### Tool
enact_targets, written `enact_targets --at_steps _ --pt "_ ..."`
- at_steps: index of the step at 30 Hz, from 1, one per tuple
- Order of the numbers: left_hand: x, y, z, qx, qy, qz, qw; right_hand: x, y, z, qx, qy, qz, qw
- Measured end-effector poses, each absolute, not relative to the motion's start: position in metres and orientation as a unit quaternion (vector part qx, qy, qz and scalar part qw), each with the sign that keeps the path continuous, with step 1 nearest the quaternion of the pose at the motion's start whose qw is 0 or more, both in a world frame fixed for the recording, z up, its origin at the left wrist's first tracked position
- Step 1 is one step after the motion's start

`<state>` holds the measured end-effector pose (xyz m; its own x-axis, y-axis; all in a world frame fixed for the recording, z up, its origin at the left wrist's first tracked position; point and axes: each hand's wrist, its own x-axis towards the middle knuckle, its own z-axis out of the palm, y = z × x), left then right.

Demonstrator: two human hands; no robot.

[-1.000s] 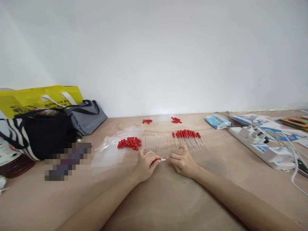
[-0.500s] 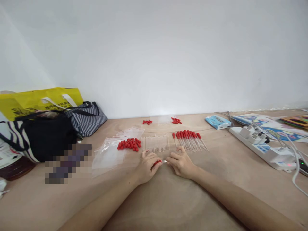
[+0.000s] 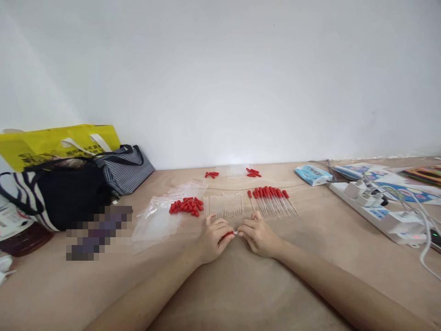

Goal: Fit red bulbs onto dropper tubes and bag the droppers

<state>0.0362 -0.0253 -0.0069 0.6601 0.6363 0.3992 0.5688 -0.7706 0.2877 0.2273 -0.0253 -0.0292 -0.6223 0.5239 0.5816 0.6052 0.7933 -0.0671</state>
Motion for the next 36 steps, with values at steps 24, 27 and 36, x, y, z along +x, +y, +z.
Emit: enact_targets --at_steps 24,27,36 --pt "0.027 -0.015 -0.01 0.849 0.43 0.295 0.085 0.248 0.007 -0.011 -0.606 -0.711 -0.06 0.351" --pt "0.028 -0.016 -0.009 0.873 0.41 0.234 0.122 0.248 0.025 -0.014 -0.668 -0.66 -0.068 0.337" --pt "0.029 -0.018 -0.005 0.886 0.391 0.215 0.128 0.246 0.037 -0.023 -0.7 -0.657 -0.055 0.275"
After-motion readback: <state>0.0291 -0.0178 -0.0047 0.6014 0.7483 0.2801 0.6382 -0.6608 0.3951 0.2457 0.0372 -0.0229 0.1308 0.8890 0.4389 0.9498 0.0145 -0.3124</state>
